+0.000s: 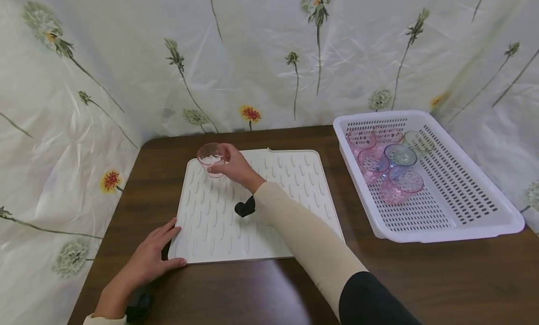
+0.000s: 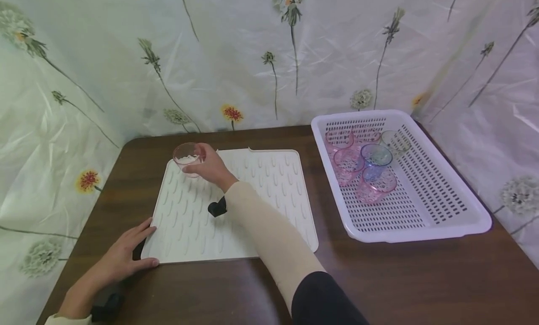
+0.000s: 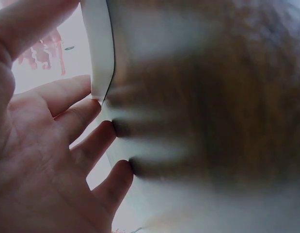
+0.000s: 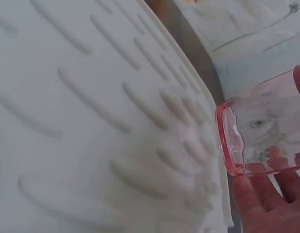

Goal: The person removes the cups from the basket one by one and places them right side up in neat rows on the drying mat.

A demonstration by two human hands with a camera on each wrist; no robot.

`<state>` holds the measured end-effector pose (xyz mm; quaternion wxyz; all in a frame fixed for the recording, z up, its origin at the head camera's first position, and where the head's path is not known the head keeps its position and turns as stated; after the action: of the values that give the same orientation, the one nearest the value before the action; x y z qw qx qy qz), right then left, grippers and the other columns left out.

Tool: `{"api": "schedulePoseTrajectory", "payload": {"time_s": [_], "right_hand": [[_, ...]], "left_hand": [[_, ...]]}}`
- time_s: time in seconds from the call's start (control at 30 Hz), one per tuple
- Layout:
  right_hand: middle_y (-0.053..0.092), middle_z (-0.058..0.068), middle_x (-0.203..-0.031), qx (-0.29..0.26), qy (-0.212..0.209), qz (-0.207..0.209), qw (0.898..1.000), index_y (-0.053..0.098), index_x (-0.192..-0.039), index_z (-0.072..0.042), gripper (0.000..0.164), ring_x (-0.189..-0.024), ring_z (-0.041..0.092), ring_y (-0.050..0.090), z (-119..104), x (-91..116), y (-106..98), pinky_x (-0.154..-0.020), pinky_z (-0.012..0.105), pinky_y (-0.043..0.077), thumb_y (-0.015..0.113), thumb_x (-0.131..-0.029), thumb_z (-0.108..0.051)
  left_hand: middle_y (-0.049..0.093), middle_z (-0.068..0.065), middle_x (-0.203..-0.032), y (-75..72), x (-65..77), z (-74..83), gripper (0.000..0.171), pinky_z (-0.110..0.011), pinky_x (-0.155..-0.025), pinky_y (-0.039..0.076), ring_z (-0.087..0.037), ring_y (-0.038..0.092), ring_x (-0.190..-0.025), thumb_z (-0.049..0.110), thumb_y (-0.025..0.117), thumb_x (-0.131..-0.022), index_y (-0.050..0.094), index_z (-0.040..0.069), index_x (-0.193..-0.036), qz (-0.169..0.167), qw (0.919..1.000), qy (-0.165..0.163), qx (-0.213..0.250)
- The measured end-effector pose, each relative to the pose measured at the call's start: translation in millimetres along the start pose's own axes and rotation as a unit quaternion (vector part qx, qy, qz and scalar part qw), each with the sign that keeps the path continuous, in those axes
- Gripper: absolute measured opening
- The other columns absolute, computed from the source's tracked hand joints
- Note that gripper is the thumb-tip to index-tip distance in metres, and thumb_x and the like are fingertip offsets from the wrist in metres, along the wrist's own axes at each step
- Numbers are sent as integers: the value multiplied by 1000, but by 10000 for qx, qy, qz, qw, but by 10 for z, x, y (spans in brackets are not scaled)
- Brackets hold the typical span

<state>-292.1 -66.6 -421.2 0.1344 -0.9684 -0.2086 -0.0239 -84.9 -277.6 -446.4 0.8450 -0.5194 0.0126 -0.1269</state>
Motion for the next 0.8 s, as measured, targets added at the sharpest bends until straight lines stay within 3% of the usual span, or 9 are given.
{"api": "schedulePoseTrajectory", "payload": {"time_s": [0.33,0.6,0.8], "right_hand": [[51,7,-150,-53,-74,-191,9998,37,-152,-15,80,-141,26,44,-32,-69,299,-114,45,41,79,-85,-21],[49,6,-151,237,-83,-113,9996,41,-150,-16,77,-141,25,45,44,-83,350,-115,44,41,80,-84,-22],[48,7,-153,289,-69,-152,9994,36,-153,-14,78,-144,24,43,81,-123,367,-117,42,39,77,-87,-27]], "left_hand": [[37,-23,-157,-6,2,8,84,-64,-105,40,-47,39,-138,42,82,-77,50,0,-143,-32,10000,-25,-63],[36,-23,-158,-6,9,13,84,-65,-105,39,-47,38,-139,41,82,-78,50,0,-143,-50,10000,-62,-1],[38,-24,-156,-20,12,-3,84,-64,-104,40,-47,40,-138,41,83,-77,51,-1,-142,60,10000,51,-18]]}}
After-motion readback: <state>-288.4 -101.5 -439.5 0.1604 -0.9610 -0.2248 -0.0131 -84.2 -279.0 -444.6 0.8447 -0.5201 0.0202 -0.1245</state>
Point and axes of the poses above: each hand's wrist, its own x-axis away from the middle knuckle, its own y-axis out of the palm, z = x × y, the point moved 2 cm from there along -x, towards the middle knuckle
